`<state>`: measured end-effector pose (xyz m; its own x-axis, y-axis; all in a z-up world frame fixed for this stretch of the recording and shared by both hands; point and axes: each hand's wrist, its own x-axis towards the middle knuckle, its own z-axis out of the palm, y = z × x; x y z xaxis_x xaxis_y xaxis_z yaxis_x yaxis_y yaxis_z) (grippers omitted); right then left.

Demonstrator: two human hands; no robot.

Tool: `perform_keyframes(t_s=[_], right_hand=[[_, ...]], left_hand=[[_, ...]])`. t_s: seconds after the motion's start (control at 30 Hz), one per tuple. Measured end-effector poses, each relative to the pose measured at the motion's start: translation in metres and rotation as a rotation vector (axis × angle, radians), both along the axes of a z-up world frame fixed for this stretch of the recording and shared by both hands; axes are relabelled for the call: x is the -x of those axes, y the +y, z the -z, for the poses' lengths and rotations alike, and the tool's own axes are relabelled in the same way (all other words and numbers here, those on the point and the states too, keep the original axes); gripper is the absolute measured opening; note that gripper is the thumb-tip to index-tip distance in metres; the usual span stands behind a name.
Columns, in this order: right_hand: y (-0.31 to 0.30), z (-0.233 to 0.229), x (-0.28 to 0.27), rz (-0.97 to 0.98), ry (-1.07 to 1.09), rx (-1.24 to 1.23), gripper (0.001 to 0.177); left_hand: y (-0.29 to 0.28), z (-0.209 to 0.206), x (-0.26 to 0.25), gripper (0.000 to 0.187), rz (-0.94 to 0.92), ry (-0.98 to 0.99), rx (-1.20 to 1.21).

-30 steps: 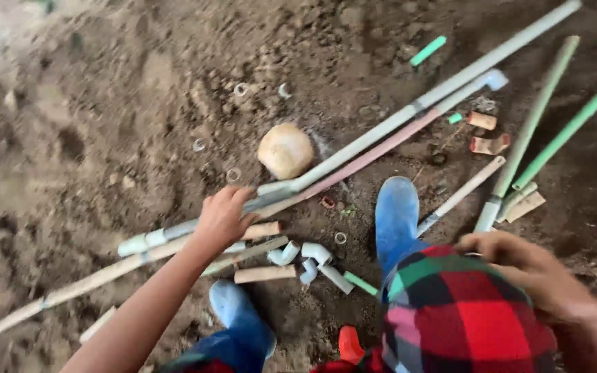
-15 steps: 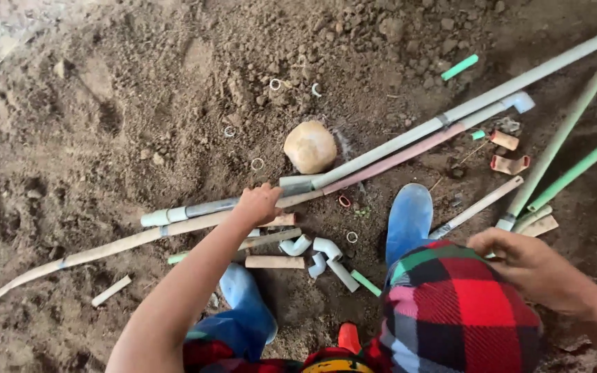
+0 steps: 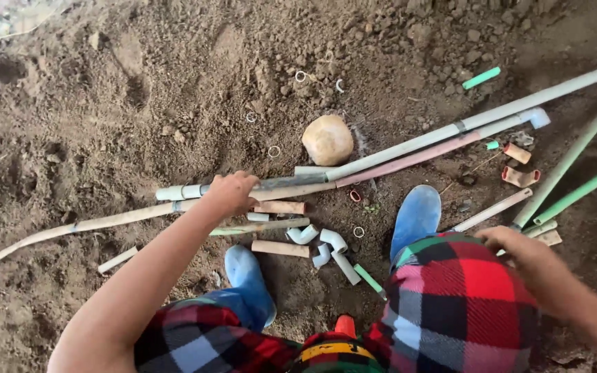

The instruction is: The person sits on the ground and assembles a long pipe by connecting various sections and fittings. They use a large rock as a makeshift anvil to hammer the pieces together and secure them with rubber bands.

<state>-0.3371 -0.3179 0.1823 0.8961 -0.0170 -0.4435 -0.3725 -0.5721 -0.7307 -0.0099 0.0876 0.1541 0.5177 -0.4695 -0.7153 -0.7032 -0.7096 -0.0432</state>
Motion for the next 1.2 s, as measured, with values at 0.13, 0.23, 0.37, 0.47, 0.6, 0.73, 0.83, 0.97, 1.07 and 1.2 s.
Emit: perform_keyframes(t_s=[0.13, 0.23, 0.37, 0.47, 0.6, 0.73, 0.83, 0.97, 1.07, 1.2], right_hand=[[0.007, 0.003, 0.01, 0.437, 0.113, -0.211, 0.015], [-0.003, 0.004, 0.028, 0.847, 0.45, -0.522, 0.029], [0.007, -0.033, 0.019, 1.118, 0.726, -0.592, 0.028], [0.032, -0.064, 0.0, 1.01, 0.587, -0.522, 0.036], [0.025, -0.05, 0.009, 0.434, 0.325, -0.15, 0.037], [0.024, -0.043, 0.002, 0.617, 0.434, -0.195, 0.015], [0.021, -0.031, -0.002, 0.896, 0.669, -0.252, 0.017], [0.019, -0.069, 0.001, 1.157, 0.741, -0.518, 0.037], [0.009, -0.063, 0.014, 1.029, 0.838, -0.463, 0.045], [0.002, 0.008, 0.04, 1.043, 0.665, -0.586, 0.033]], left_hand=[[-0.007, 0.019, 0.002, 0.044, 0.081, -0.007, -0.075], [-0.039, 0.022, 0.008, 0.033, 0.066, 0.002, -0.039], [-0.089, 0.048, 0.029, 0.029, -0.022, 0.052, 0.045], [-0.098, 0.119, 0.045, 0.031, -0.073, -0.156, 0.226], [-0.099, 0.161, 0.06, 0.029, -0.19, -0.307, 0.436], [-0.093, 0.201, 0.064, 0.041, -0.118, -0.505, 0.557], [-0.098, 0.189, 0.063, 0.039, -0.127, -0.495, 0.512], [-0.106, 0.166, 0.061, 0.026, -0.183, -0.369, 0.468], [-0.106, 0.16, 0.057, 0.027, -0.151, -0.333, 0.475], [-0.113, 0.144, 0.03, 0.027, -0.164, -0.271, 0.426]])
